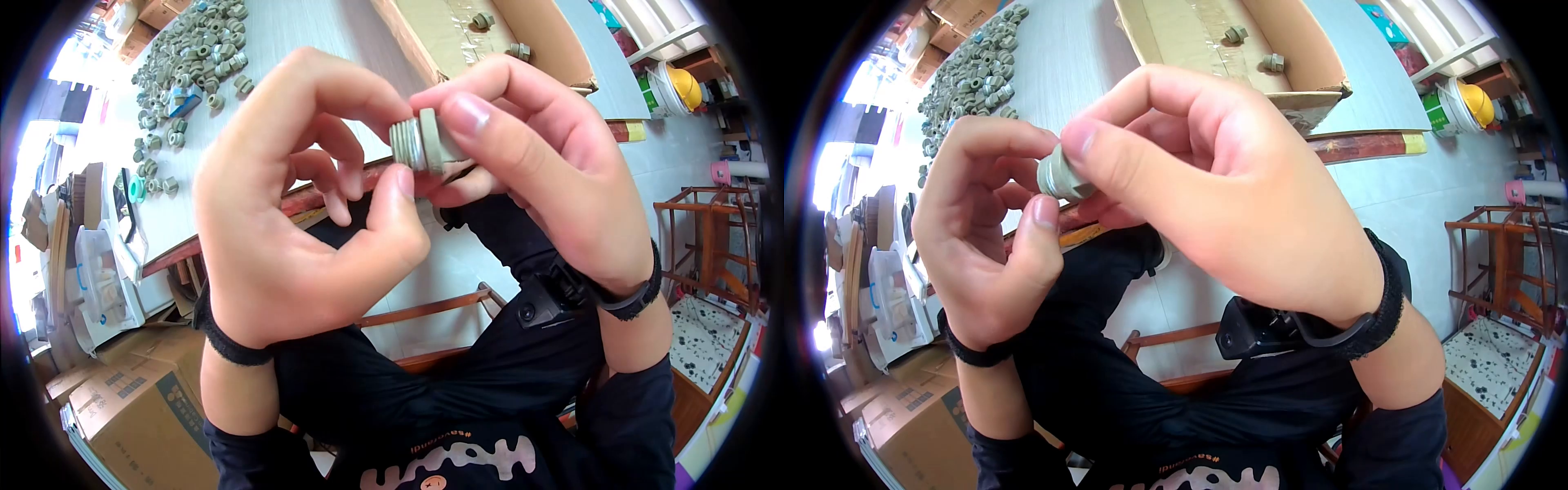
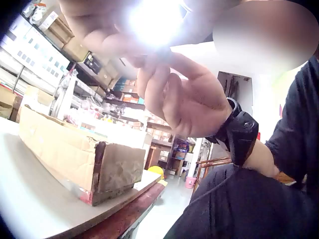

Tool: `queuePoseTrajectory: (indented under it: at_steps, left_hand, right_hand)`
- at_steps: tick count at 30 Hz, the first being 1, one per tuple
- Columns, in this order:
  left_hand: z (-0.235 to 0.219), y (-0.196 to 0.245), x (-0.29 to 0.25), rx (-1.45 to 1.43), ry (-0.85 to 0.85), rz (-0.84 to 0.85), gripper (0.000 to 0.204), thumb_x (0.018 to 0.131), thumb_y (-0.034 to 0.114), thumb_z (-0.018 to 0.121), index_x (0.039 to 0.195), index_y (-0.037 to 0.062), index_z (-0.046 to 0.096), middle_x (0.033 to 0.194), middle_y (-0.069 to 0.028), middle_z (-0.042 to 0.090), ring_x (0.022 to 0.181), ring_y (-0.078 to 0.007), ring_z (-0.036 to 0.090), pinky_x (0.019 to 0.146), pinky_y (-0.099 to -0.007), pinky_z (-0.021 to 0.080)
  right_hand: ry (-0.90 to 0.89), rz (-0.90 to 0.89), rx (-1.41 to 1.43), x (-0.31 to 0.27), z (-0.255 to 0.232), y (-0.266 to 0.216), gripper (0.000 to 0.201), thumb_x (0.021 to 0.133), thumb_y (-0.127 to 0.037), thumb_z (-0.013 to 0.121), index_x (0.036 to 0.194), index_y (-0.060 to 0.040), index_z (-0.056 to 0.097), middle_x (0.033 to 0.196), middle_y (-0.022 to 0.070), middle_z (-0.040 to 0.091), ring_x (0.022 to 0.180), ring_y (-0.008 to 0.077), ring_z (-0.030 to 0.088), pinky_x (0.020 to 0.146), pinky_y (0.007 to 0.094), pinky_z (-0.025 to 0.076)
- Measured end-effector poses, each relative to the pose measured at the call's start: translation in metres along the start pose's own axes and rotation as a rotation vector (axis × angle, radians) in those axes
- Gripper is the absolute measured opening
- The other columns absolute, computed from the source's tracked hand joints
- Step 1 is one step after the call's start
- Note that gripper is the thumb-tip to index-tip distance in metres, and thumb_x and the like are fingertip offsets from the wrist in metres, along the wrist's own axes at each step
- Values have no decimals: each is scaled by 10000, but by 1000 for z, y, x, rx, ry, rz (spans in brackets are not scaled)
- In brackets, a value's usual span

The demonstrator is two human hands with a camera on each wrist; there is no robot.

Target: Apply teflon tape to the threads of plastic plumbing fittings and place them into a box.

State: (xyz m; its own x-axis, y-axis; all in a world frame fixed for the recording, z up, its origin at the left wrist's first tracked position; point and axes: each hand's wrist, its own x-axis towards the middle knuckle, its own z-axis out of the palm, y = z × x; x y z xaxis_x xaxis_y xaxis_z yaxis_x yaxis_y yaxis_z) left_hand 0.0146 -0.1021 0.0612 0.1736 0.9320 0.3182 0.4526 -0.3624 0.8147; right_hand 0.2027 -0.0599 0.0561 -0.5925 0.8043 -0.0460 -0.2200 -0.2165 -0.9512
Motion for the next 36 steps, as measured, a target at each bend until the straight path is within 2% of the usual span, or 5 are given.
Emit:
queuePoseTrajectory:
  at_steps: [9,21,28,33,36]
  left_hand:
    - [4,0,0,-18,29,3,377,711,-85,444,1081,-31,495,1004,-92,539,873,-115,554,711,-227,493]
    - [2,5,-1,-94,11,-36,343,772,-15,482,1113,-44,494,1047,-98,545,875,-118,549,734,-242,480]
    - [7,-1,-1,-63,26,50,333,793,-28,508,1125,-48,496,1033,-101,556,896,-125,558,756,-252,490]
    - [5,2,1,-48,79,77,391,802,-71,527,1191,-52,499,1088,-138,578,899,-134,572,749,-255,507]
    - [0,-4,2,70,90,245,383,801,-105,573,1178,-50,532,1113,-168,589,889,-139,584,697,-234,509]
  right_hand:
    - [-22,-62,-29,-1,3,3,265,994,-191,513,1155,14,562,1032,89,653,951,125,640,780,250,559]
    - [15,-8,60,-2,5,1,285,1013,-194,465,1160,33,554,1027,106,645,915,127,654,775,246,579]
    - [53,12,58,-4,6,1,289,1014,-224,461,1120,24,563,1012,104,651,900,124,659,761,245,584]
    - [100,33,112,-2,5,-1,273,1003,-244,480,1069,9,560,992,118,664,840,165,690,724,248,590]
    - [127,20,122,-2,4,-2,268,993,-248,496,1077,1,548,991,125,667,833,195,702,708,245,590]
